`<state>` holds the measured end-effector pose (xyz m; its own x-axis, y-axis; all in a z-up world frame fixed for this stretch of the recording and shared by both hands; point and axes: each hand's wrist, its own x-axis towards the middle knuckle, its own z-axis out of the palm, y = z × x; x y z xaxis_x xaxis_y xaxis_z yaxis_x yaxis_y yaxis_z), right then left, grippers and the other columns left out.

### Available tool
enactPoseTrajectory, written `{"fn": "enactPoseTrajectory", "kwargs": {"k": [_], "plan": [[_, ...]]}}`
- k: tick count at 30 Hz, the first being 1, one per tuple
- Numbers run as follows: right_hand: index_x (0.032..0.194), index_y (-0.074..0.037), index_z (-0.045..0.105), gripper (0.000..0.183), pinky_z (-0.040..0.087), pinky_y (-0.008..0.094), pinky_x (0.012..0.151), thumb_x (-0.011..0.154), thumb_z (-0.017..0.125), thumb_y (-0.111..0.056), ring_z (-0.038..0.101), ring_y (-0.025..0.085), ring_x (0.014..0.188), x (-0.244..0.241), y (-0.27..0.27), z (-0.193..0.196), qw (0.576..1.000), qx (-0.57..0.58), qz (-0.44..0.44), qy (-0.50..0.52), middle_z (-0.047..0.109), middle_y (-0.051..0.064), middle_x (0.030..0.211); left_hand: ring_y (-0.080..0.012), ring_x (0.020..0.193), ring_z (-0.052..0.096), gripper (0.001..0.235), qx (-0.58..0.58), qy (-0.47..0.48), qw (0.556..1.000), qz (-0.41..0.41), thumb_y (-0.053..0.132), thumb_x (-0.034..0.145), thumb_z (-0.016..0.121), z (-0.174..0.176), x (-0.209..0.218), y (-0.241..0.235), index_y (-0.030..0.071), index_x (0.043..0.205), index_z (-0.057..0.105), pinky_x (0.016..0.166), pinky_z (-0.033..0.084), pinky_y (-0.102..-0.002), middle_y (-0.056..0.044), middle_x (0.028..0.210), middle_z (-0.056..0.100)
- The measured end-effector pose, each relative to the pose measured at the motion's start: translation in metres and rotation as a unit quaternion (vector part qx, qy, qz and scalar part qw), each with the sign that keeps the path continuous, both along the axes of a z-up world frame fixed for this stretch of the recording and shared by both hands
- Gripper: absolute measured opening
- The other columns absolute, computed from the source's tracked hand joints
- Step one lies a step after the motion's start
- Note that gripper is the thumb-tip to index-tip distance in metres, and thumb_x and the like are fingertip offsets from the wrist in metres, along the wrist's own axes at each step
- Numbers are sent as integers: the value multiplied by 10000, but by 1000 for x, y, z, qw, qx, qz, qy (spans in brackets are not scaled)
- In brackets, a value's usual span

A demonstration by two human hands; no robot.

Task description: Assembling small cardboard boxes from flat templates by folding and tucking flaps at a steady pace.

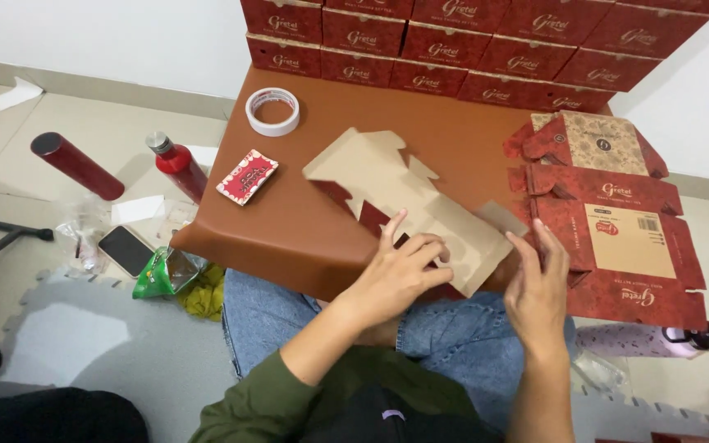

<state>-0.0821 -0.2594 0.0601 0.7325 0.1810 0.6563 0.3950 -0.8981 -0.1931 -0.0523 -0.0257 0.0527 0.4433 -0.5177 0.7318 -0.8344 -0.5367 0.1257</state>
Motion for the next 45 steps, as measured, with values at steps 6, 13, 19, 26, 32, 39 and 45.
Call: {"fn": "enactPoseTrajectory", "kwargs": {"k": [6,13,19,26,32,39,45], "plan": [[1046,-95,717,247,518,355,857,825,693,12,579,270,1092,-26,-5,12,985,100,-16,141,498,129,1442,-245,1296,486,264,25,115,989,94,10,750,584,31,6,60,141,964,665,1210,226,-570,-36,1265,575],[1039,-66,743,257,472,229,547,783,762,-50,612,107,639,-41,61,39,980,113,45,158,698,10,879,-260,1215,569,380,-125,155,973,118,133,945,604,48,-9,76,96,1323,607,1073,399,-428,-125,1347,581],[1078,-3,709,310,591,235,597,796,642,108,715,137,662,-32,109,37,953,198,166,162,759,101,1034,-268,1198,551,410,-122,182,976,-11,340,796,788,45,-38,76,78,1092,680,1128,360,-471,-98,1275,599],[1195,-95,693,304,576,425,554,965,520,1,735,292,640,30,90,59,941,140,214,220,686,121,1174,-247,1120,605,268,-76,119,985,100,355,921,717,2,-45,63,164,1097,653,1118,294,-600,-43,1032,603],[1091,-34,695,182,562,545,683,938,609,-85,704,455,826,55,87,79,920,19,219,325,710,182,1098,-246,1013,602,203,-102,73,974,188,329,901,732,-7,-43,54,165,844,627,1085,193,-732,-23,864,568],[989,-41,672,81,571,349,535,958,609,-81,744,262,549,61,70,30,881,160,217,390,682,145,885,-233,997,620,132,-119,106,960,229,259,931,686,-5,-45,62,150,870,642,1102,137,-716,-19,794,590],[988,-73,696,81,567,321,491,960,622,-89,781,261,597,55,70,15,893,190,188,362,723,145,918,-243,1004,630,135,-136,77,959,235,247,940,688,-4,-42,61,135,873,655,1113,152,-711,-19,778,593]]}}
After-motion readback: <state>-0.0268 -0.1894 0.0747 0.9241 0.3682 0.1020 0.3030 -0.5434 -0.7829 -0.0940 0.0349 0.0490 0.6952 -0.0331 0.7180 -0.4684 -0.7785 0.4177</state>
